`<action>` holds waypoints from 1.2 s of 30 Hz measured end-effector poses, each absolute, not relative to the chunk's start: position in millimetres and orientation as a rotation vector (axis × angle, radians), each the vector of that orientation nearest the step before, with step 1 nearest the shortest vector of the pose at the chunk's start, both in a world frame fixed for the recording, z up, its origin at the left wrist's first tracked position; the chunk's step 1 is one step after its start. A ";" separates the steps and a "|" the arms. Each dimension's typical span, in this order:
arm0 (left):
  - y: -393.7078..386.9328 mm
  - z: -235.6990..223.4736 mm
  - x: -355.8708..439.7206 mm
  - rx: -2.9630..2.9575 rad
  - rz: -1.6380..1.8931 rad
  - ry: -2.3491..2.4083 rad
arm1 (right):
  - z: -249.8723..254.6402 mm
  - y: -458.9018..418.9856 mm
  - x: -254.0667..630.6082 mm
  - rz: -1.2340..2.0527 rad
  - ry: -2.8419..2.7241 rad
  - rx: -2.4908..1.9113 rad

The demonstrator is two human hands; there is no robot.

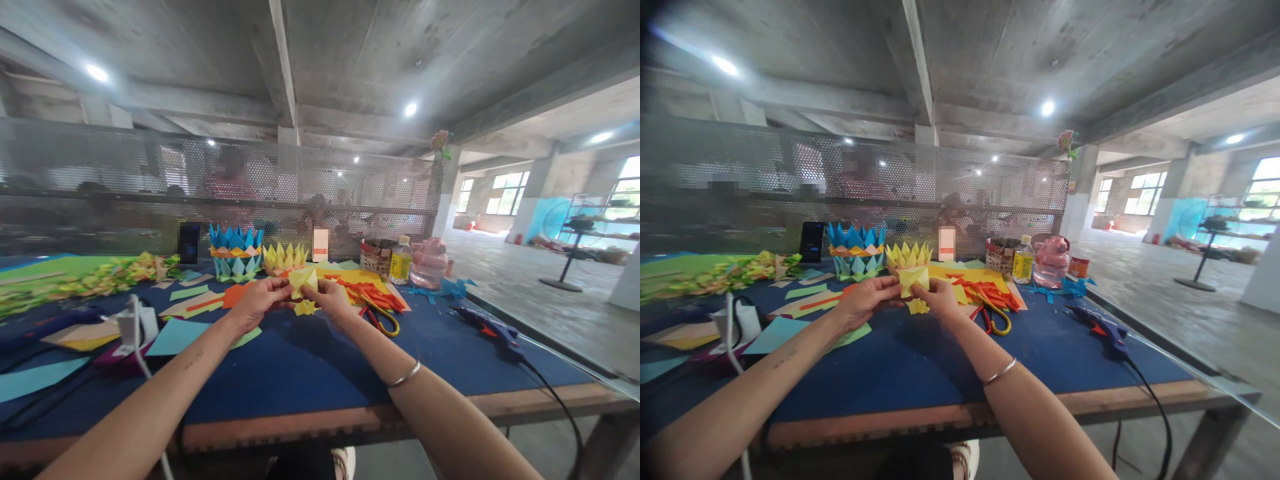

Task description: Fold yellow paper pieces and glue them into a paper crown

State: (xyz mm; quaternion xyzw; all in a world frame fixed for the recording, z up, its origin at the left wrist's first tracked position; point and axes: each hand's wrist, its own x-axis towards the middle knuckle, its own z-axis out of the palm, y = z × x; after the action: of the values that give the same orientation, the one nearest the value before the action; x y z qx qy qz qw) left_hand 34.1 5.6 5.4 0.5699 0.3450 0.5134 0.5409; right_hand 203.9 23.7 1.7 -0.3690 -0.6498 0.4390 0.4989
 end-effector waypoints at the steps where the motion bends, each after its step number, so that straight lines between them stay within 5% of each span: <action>1: 5.8 5.5 33.5 1.344 1.213 0.804 | 1.6 24.5 204.4 1.057 -1.565 -0.890; 36: 4.0 5.2 37.1 1.393 1.131 0.917 | -1.8 29.0 203.6 1.029 -1.584 -0.837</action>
State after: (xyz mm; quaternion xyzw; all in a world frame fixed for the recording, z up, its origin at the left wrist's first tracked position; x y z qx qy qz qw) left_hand 37.1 4.0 5.2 0.5844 0.3848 0.4747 0.5339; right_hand 203.6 29.0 -1.8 -0.3480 -0.6583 0.4279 0.5122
